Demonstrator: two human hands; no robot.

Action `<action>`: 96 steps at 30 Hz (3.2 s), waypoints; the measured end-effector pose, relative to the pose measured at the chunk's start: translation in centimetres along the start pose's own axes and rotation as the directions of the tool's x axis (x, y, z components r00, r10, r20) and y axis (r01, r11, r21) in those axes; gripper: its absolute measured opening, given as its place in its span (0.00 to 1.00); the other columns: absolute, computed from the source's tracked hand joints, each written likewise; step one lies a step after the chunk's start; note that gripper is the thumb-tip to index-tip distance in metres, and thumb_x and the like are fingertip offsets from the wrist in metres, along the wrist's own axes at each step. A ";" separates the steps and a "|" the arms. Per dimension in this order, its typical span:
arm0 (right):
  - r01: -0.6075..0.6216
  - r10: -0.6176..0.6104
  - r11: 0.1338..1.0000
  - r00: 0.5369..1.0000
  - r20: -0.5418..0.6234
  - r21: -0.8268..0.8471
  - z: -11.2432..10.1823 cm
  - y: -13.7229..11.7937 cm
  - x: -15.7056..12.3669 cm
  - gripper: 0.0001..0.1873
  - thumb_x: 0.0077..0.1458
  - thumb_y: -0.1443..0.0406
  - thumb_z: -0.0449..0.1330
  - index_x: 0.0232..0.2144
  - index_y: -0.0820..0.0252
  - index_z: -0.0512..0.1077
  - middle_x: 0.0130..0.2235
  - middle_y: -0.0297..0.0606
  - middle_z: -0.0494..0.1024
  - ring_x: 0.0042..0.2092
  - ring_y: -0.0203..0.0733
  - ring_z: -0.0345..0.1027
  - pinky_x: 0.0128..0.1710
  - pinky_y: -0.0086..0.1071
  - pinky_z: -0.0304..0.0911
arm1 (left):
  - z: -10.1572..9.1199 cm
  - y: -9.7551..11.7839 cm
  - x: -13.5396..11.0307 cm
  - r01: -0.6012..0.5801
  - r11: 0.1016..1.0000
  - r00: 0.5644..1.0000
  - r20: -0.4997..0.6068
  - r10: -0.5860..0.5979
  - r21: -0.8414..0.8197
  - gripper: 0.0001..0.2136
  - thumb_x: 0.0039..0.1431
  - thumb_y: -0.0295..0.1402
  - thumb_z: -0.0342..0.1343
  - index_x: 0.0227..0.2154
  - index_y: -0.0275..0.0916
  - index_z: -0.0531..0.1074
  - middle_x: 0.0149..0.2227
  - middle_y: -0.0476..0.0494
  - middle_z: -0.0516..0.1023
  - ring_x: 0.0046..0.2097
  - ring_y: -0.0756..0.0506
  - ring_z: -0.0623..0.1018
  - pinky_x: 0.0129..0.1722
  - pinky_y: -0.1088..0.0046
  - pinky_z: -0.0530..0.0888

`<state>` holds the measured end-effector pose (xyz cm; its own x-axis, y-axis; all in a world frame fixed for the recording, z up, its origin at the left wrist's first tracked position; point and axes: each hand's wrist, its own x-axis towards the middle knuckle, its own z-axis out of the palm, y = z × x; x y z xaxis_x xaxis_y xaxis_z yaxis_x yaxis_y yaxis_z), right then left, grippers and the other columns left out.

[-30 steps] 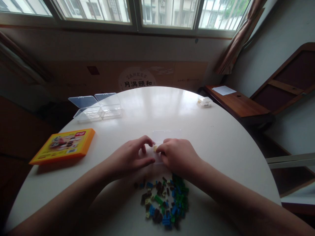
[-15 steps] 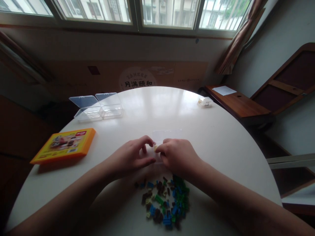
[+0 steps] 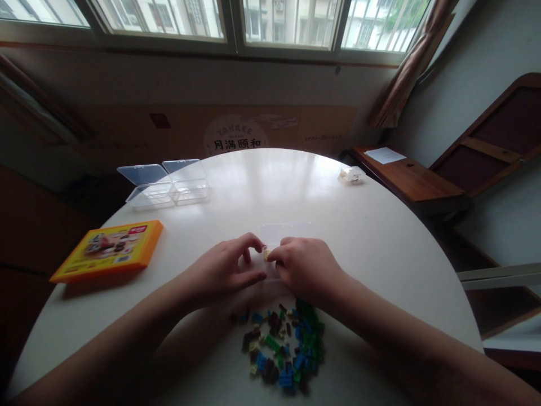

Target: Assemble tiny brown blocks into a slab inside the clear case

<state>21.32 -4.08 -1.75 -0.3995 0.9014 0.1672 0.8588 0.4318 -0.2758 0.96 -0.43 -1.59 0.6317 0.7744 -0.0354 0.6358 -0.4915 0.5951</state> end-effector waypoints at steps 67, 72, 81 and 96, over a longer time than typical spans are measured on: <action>0.475 -0.508 0.859 0.750 0.425 0.189 -4.8 -1.3 -3.1 0.10 0.52 0.72 0.57 0.20 0.59 0.70 0.27 0.30 0.71 0.26 0.32 0.51 0.26 0.29 0.46 | -1.6 -0.3 0.1 -0.043 0.998 0.997 -0.056 0.045 0.043 0.14 0.55 0.40 0.58 0.22 0.39 0.62 0.23 0.54 0.66 0.25 0.52 0.63 0.25 0.75 0.59; 0.468 -0.499 0.864 0.750 0.434 0.185 -4.4 -1.1 -3.0 0.09 0.51 0.72 0.57 0.22 0.59 0.72 0.27 0.31 0.72 0.26 0.32 0.53 0.26 0.30 0.46 | -1.6 -0.3 0.2 -0.042 0.998 0.998 -0.051 0.045 0.049 0.13 0.55 0.40 0.58 0.23 0.39 0.62 0.23 0.54 0.67 0.26 0.51 0.64 0.25 0.75 0.60; 0.447 -0.458 0.885 0.777 0.432 0.133 -4.0 -0.9 -3.0 0.07 0.50 0.71 0.56 0.23 0.59 0.70 0.28 0.31 0.74 0.26 0.32 0.55 0.26 0.30 0.46 | -1.5 -0.6 0.2 -0.046 0.997 0.998 -0.040 0.048 0.054 0.14 0.55 0.41 0.58 0.23 0.40 0.62 0.23 0.53 0.67 0.26 0.51 0.64 0.25 0.75 0.60; 0.337 -0.386 0.915 0.891 0.239 0.220 -5.0 -0.3 -2.4 0.08 0.53 0.71 0.57 0.31 0.56 0.76 0.31 0.31 0.75 0.31 0.33 0.64 0.31 0.29 0.54 | -1.8 -0.3 0.0 -0.076 0.994 0.996 -0.047 0.080 0.074 0.13 0.55 0.40 0.58 0.23 0.39 0.63 0.24 0.53 0.68 0.26 0.51 0.65 0.26 0.75 0.60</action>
<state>23.65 -6.49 2.68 -0.7640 0.6445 0.0291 0.5808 0.7067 -0.4040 0.00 0.47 -0.32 0.6586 0.7508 0.0502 0.6169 -0.5769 0.5353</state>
